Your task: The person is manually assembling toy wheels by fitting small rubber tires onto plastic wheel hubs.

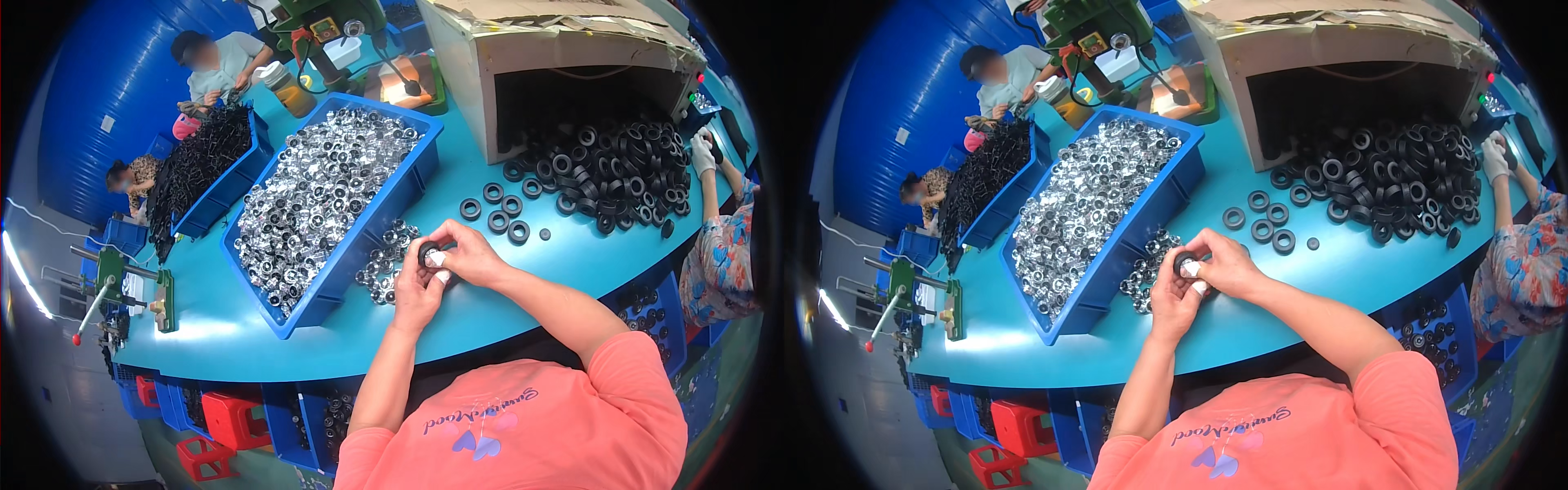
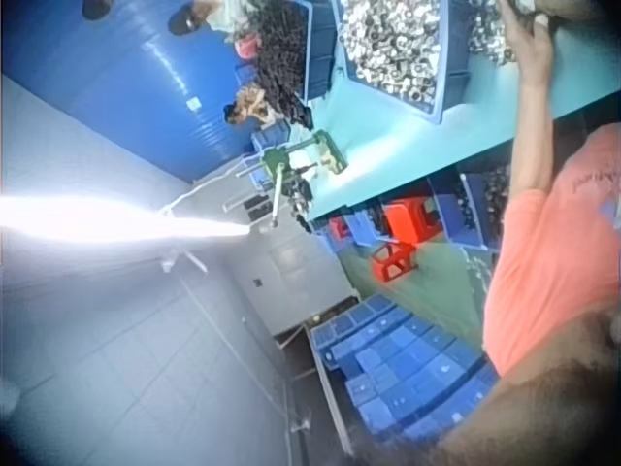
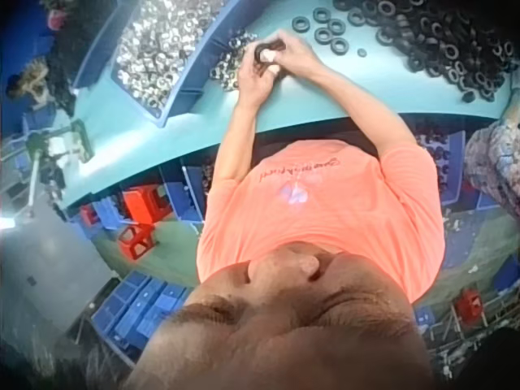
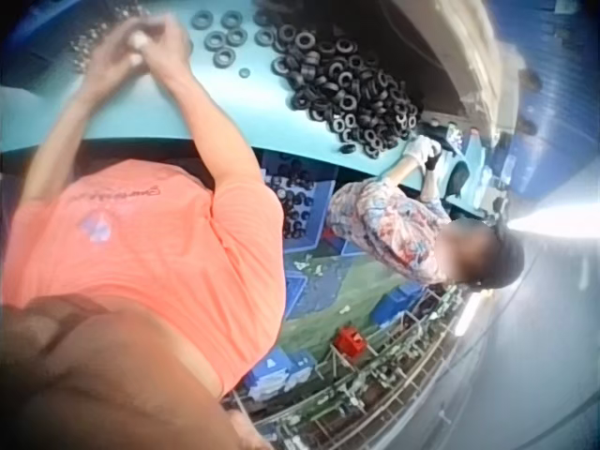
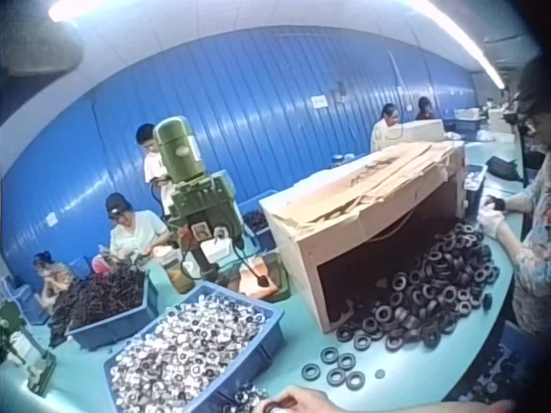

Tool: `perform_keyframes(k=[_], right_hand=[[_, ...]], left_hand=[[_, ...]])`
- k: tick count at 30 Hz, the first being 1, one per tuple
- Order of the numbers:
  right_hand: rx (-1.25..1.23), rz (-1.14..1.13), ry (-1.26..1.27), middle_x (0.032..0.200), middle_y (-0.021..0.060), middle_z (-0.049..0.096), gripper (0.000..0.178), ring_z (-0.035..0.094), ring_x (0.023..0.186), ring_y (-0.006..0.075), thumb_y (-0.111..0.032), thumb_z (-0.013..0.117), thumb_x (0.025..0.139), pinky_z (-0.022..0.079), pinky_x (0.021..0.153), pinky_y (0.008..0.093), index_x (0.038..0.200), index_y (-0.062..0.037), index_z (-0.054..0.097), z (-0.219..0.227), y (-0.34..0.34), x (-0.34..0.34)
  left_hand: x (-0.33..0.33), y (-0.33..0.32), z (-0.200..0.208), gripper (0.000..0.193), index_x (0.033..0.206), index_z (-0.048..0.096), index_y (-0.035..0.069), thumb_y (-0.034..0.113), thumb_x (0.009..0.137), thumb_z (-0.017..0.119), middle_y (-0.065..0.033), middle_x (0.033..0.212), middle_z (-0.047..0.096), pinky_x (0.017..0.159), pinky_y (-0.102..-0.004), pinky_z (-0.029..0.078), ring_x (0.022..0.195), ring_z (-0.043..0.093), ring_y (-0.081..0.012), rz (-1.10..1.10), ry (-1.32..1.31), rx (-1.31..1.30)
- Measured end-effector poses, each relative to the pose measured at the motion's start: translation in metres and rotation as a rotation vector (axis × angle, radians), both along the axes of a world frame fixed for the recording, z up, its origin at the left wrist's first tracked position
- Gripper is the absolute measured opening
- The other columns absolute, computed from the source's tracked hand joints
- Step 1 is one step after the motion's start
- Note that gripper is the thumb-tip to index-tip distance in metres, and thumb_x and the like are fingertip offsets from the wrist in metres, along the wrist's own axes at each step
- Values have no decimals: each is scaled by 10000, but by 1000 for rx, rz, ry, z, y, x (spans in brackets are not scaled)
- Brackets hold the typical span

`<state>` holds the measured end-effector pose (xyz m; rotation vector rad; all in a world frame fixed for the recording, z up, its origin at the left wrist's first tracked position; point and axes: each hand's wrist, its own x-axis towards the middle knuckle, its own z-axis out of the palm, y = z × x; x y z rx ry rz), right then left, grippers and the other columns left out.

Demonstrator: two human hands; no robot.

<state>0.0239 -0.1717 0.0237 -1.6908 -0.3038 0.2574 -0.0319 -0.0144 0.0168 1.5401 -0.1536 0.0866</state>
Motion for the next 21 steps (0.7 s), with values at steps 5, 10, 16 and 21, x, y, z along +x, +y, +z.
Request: perform_keyframes(k=[5, 10, 16, 21], right_hand=[[270, 178, 247, 1162, 110, 698, 346, 673, 1100, 180, -155, 776, 955, 560, 958, 342, 1225, 5, 631, -11, -3, 10], [325, 223, 331, 1170, 109, 718, 430, 683, 1094, 174, -117, 771, 951, 564, 962, 325, 1335, 27, 640, -6, -5, 12], [172, 71, 251, 1093, 101, 756, 370, 715, 1006, 161, -124, 792, 928, 582, 913, 318, 1252, 20, 685, -5, 5, 2], [91, 27, 244, 1066, 105, 762, 338, 722, 985, 162, -116, 804, 911, 584, 906, 320, 1200, 22, 698, -4, 8, 0]], left_hand=[[1, -1, -1, 532, 1441, 552, 17, -26, 939, 723, -123, 1184, 727, 879, -304, 595, 1054, 717, -158, 187, -94, 327], [5, 0, -6, 512, 1435, 563, 19, -21, 946, 709, -134, 1166, 743, 897, -326, 591, 1048, 731, -180, 202, -131, 355], [5, 0, -4, 527, 1414, 584, 41, -48, 909, 703, -164, 1073, 762, 828, -346, 601, 956, 768, -233, 232, -186, 520], [2, -2, 1, 538, 1384, 610, 62, -45, 868, 721, -172, 971, 770, 760, -361, 601, 870, 782, -267, 257, -202, 578]])
